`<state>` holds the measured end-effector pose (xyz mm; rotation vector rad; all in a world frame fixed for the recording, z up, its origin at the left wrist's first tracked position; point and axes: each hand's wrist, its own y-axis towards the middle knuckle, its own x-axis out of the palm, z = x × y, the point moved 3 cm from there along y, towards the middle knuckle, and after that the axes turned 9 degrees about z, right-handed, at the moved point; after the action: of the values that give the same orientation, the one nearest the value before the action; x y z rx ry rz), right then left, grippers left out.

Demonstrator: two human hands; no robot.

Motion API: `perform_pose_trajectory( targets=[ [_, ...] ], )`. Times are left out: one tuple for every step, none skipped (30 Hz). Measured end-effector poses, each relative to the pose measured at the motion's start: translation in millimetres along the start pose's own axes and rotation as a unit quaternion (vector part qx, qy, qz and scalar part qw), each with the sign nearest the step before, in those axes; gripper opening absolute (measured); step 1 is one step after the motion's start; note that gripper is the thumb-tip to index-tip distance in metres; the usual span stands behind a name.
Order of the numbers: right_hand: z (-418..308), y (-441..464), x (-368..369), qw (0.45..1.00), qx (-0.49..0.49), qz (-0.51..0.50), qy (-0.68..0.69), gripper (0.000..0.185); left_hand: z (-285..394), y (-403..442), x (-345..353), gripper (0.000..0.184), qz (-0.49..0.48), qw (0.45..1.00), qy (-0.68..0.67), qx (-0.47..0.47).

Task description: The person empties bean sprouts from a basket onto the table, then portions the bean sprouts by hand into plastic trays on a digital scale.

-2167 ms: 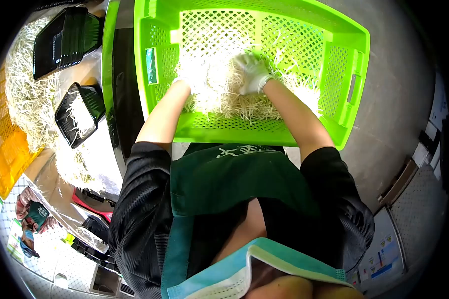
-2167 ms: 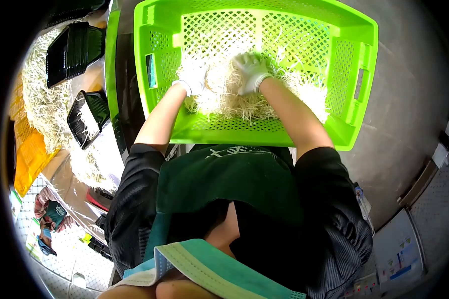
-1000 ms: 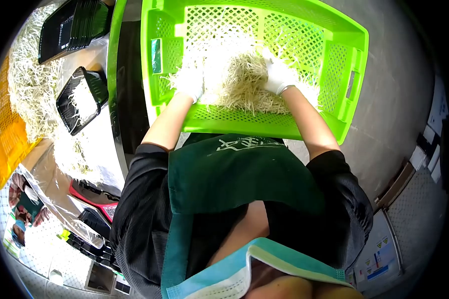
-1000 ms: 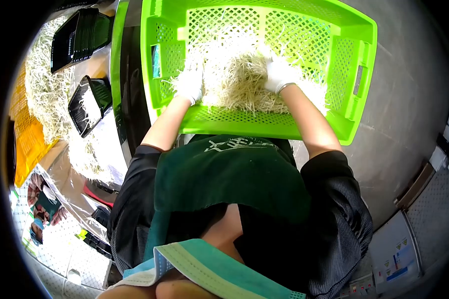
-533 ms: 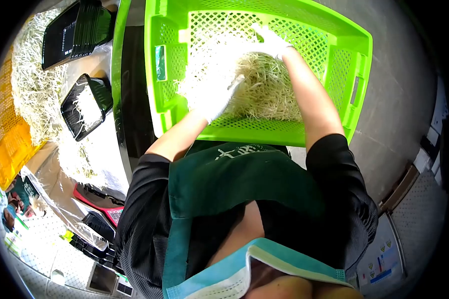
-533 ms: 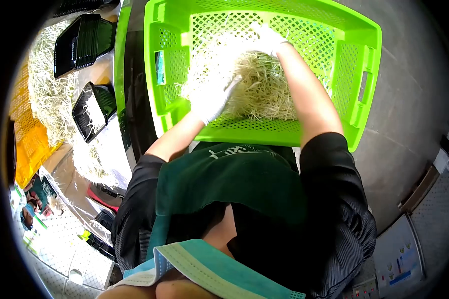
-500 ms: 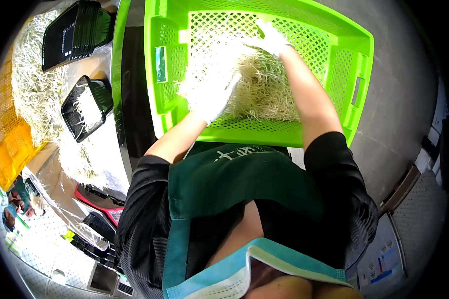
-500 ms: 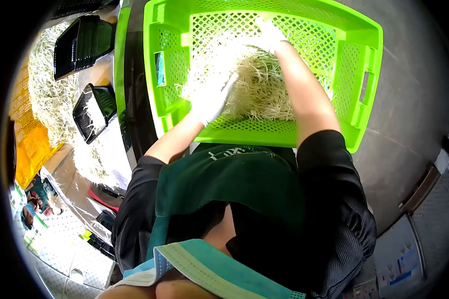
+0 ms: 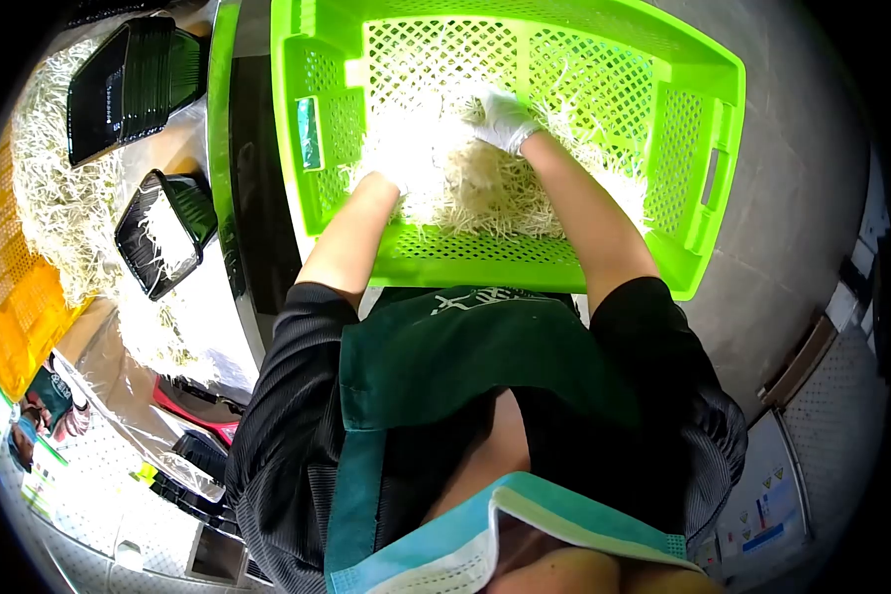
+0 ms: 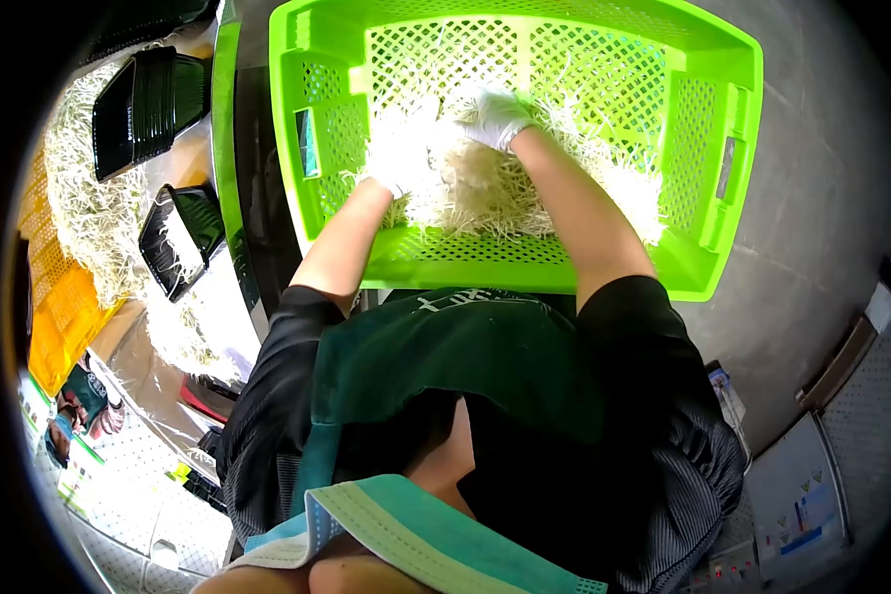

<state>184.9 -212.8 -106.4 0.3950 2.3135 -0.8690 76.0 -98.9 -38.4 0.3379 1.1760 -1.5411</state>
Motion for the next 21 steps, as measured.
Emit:
perform_pose_trajectory(
  targets=[
    [-4.2,-8.8,0.2,0.996,-0.027,0.007,0.087,0.07,-0.6,-0.2,0.7,0.081,-0.011,0.992,0.127,-0.005],
    [-42.2,-43.4,-21.8,0.974,-0.067,-0.047,0.209,0.078,-13.9,-6.2,21.2,0.081,-0.012,0.992,0.127,-0.006],
    [-33.9,-60.3,-6.5,0.989,0.008,-0.059,0.138,0.094,-33.5,-14.0,54.0,0.086,0.06,0.998,-0.001,0.031],
    [-39.4,-78.1,12.4,0.997,-0.036,-0.034,-0.058,0.106,-35.2,-20.3,57.6,0.089,0.097,0.992,-0.066,0.047],
    [-57.8,-102.9,5.2,0.981,-0.065,-0.064,-0.172,0.107,-36.7,-26.9,60.9,0.092,0.131,0.98,-0.129,0.068],
    [-69.8,-118.5,-3.0,0.95,-0.093,-0.093,-0.283,0.108,-22.5,-44.4,46.8,0.084,0.168,0.981,0.008,0.092],
    [-67.4,-115.8,-3.2,0.95,-0.093,-0.094,-0.283,0.108,-20.7,-44.9,43.8,0.081,0.185,0.974,0.077,0.104],
    [-62.3,-108.5,-4.3,0.943,-0.1,-0.076,-0.307,0.109,-18.5,-45.5,40.4,0.077,0.202,0.962,0.145,0.113],
    [-56.8,-100.0,-4.5,0.936,-0.108,-0.059,-0.33,0.111,-31.2,-27.3,42.5,0.071,0.183,0.98,0.052,0.053],
    [-47.3,-85.7,-3.2,0.936,-0.109,-0.058,-0.329,0.111,-43.2,-14.2,45.3,0.065,0.163,0.986,-0.04,-0.008],
    [-34.4,-68.2,-1.8,0.964,-0.078,-0.062,-0.247,0.11,-45.3,-9.3,42.3,0.065,0.163,0.986,-0.039,-0.007],
    [-34.5,-61.7,-7.9,0.983,-0.044,-0.067,-0.162,0.111,-43.3,-6.4,38.9,0.059,0.154,0.988,-0.019,0.027],
    [-33.9,-55.6,-14.0,0.987,-0.024,-0.103,-0.122,0.112,-40.1,-5.6,36.1,0.054,0.145,0.987,0.001,0.063],
    [-28.4,-55.2,-12.0,0.987,-0.022,-0.101,-0.124,0.112,-41.4,-5.9,35.3,0.054,0.146,0.987,0.001,0.066],
    [-20.8,-56.5,-4.2,0.993,-0.027,-0.096,-0.06,0.114,-42.3,-8.4,35.9,0.053,0.118,0.988,-0.043,0.092],
    [-14.0,-58.6,4.2,0.995,-0.032,-0.091,0.004,0.115,-42.5,-10.6,36.8,0.052,0.09,0.985,-0.086,0.117],
    [-9.5,-63.4,13.9,0.991,-0.074,-0.102,0.034,0.114,-35.5,-15.5,32.7,0.052,0.093,0.985,-0.085,0.118],
    [-17.7,-72.5,12.4,0.991,-0.076,-0.102,0.034,0.114,-23.0,-26.7,24.2,0.051,0.188,0.974,0.022,0.124],
    [-25.3,-85.1,11.9,0.99,-0.07,-0.07,-0.097,0.113,-14.2,-35.6,18.3,0.049,0.278,0.943,0.128,0.126],
    [-31.1,-90.7,9.6,0.971,-0.065,-0.037,-0.226,0.113,-15.3,-35.3,22.2,0.049,0.279,0.943,0.128,0.124],
    [-31.5,-87.7,12.7,0.97,-0.067,-0.003,-0.235,0.111,-18.2,-32.9,28.5,0.048,0.247,0.952,0.147,0.104]
  ],
)
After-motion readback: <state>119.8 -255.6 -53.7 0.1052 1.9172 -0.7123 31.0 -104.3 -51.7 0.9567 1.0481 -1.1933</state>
